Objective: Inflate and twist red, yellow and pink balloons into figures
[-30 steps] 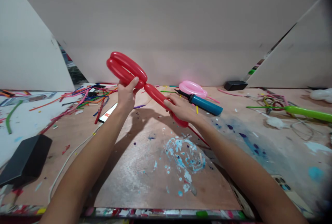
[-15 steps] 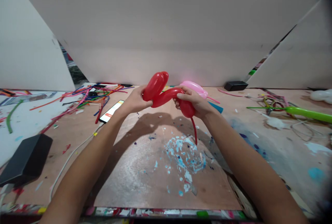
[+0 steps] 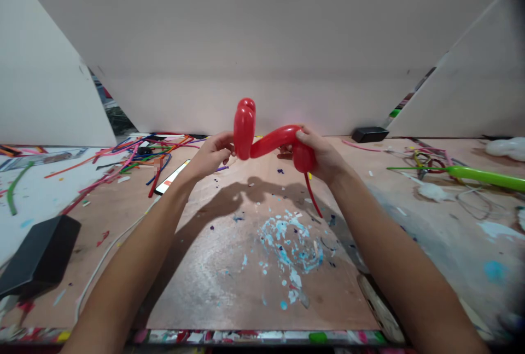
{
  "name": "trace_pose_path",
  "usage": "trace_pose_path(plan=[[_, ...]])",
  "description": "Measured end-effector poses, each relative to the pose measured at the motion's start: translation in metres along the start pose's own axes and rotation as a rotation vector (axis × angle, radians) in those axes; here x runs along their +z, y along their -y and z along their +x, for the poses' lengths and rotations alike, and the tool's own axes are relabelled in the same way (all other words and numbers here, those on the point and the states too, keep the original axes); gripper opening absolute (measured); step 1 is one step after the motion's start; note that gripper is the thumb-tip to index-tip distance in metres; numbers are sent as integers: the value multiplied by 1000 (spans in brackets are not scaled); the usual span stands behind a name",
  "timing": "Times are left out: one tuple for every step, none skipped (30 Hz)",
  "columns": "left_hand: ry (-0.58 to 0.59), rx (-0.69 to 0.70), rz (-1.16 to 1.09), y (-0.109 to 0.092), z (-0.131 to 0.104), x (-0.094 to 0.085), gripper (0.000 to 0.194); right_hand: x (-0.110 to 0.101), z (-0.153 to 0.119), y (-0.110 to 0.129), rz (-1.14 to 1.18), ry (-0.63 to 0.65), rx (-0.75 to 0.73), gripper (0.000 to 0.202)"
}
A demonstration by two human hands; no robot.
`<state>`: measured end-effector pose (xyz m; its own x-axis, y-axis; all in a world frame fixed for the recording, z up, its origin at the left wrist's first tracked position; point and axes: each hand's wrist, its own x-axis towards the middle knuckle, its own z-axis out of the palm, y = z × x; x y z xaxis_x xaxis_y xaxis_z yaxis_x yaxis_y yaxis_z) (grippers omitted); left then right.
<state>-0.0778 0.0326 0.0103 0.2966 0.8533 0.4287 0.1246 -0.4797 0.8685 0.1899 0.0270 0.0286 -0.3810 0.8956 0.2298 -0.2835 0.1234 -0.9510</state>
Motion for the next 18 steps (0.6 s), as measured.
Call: trace_pose_path(plan=[[-42,32,-51,0,1,-1,38,-5,0,1,-21,5,14,33],[-100,65,-102,0,1,-2,40,-9,0,2,-44,23,42,33],[-179,95,-151,-1,2,-2,40,-13,-1,2,-67,53,82,34],[-268,118,-200,-2,3,-2,38,-17,-1,1,-88,92,132,35],[-348,136,-248,-3,4,-2,37,-20,-2,1,-110,136,185,35],[-412,149,-291,-5,4,-2,34,-22,-2,0,-137,176,231,35],[-454,158,-326,-8,4,-2,32,-23,-3,-1,-166,214,273,34],[-477,165,-357,-10,4,-2,31,-24,-3,-2,-193,246,306,33],[-485,169,-383,-12,4,-3,31,-24,-4,-3,-216,270,328,31],[-483,171,-401,-14,4,-4,30,-24,-4,-3,-231,285,339,31],[-480,171,-415,-16,3,-5,31,-25,-4,-4,-243,292,341,30],[-477,168,-427,-17,3,-6,31,-26,-4,-4,-259,297,337,30],[-474,163,-437,-17,3,-6,31,-27,-3,-4,-279,304,331,30],[-471,157,-443,-17,2,-6,31,-28,-2,-4,-302,310,325,31],[-469,152,-443,-17,2,-5,31,-28,-2,-4,-331,315,316,34],[-465,148,-436,-16,2,-3,31,-28,-1,-4,-364,320,306,37],[-460,149,-424,-15,3,-1,30,-27,-1,-5,-397,328,297,41],[-454,157,-408,-13,3,1,30,-25,-1,-6,-419,338,293,45]])
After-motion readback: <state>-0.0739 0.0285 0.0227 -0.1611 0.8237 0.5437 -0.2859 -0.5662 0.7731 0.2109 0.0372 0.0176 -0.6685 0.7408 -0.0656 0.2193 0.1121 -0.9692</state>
